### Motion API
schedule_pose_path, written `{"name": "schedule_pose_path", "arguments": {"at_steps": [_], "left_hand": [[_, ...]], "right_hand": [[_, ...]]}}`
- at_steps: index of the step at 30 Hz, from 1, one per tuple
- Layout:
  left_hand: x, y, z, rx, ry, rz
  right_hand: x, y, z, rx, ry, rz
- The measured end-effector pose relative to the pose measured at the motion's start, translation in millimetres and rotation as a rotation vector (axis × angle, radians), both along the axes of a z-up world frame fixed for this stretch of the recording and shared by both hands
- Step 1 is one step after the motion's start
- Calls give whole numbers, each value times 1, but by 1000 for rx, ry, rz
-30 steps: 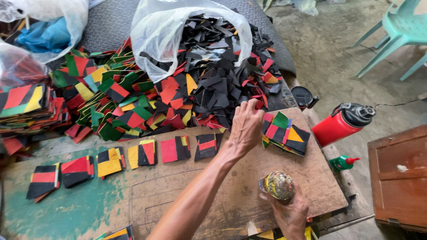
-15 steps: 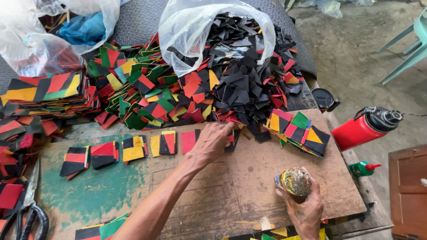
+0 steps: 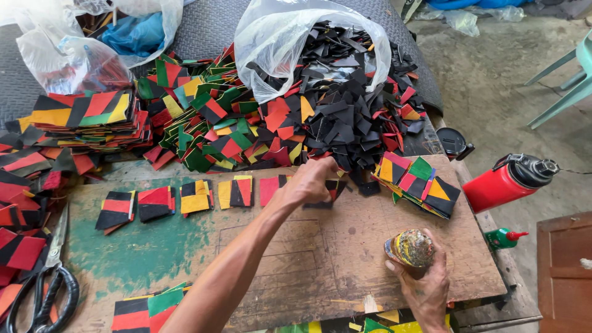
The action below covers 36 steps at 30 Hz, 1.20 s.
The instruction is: The person assembles small colored rubber pieces into square tiles by hand, arranging them into geometric patterns and pressing them together. The person repeatedly picks up pieces, aligns them, and places the completed tiles on the table.
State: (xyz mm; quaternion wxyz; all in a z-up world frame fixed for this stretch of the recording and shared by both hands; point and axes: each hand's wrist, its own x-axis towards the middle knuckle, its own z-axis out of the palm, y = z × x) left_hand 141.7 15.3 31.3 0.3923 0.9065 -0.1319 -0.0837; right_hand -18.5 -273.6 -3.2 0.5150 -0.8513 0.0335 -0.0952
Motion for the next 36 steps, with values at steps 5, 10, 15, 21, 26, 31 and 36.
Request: {"name": "schedule_pose_path", "arguments": {"at_steps": [5, 10, 15, 21, 26, 31, 36], "left_hand": [[-64, 20, 14, -130, 329, -49], [-150, 20, 4, 28, 132, 84], [-196, 41, 8, -67, -204, 375], [-246, 42, -5, -555, 249, 615], [-257, 30, -17, -713, 159, 618], [-257, 35, -10, -593, 152, 582], [-261, 29, -3, -310, -113, 460]], "right_hand": [[-7, -21, 9, 61, -76, 83], [-61, -18, -1, -36, -327, -161], [-94, 56, 3, -104, -266, -7], [-61, 132, 41, -164, -272, 459], [-41, 158, 49, -286, -204, 602], [-30, 151, 40, -292, -126, 598], [-24, 150, 25, -396, -354, 578]]}}
